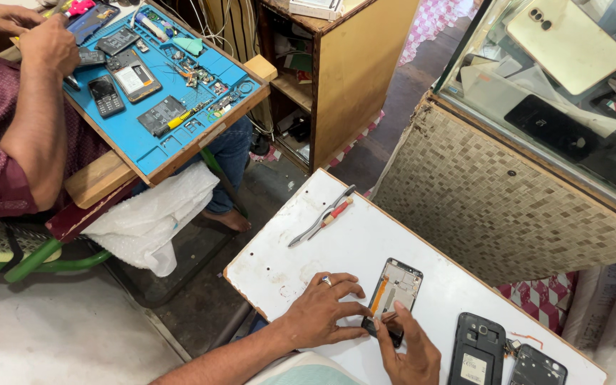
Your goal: The person uses a small screwdriver to remove screws from the bottom of a disassembled smartphone. They then lift out the battery and set it aside, flip the phone over, and continue to work on the internal components.
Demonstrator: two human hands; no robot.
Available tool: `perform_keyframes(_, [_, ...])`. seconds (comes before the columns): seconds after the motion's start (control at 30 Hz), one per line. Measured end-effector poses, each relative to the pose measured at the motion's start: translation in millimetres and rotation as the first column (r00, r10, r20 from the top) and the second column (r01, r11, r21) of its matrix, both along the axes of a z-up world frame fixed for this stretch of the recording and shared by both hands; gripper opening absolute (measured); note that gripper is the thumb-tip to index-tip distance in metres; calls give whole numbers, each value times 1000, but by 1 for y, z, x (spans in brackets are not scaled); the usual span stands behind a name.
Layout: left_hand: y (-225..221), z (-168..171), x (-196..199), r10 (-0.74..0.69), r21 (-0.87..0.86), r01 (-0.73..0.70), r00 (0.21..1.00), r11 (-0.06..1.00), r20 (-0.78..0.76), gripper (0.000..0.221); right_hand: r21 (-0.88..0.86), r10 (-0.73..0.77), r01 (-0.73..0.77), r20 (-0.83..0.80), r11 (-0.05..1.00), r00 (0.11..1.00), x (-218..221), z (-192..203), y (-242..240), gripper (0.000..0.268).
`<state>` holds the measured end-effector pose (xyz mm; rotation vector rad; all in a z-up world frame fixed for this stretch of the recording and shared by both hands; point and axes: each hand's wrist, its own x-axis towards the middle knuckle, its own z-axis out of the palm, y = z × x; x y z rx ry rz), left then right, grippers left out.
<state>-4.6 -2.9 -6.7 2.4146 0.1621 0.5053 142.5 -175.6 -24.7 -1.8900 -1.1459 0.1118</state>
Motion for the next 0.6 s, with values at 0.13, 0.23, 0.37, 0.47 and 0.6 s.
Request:
perform_keyframes(0.13, [0,-5,0,28,48,-31,997,998,65,28,9,-59,59,46,998,997,-2,19,4,70])
perform_keyframes(0.23, [0,-13,4,36,52,-39,998,998,57,29,-2,-36,36,82,999,996,-3,26,5,68])
perform_keyframes(0.37, [2,-16,1,20,78,-21,1000,997,14,28,-74,-31,26,-63,997,998,-6,30,3,66])
perform_keyframes(0.47, [3,-12,3,3,62,-2,1000,998,-10,29,-39,35,-38,-72,999,997,-1,34,3,66])
perform_keyframes(0.6, [3,-8,3,12,56,-10,1000,998,-28,29,6,83,-83,-16,997,996,-2,34,3,67])
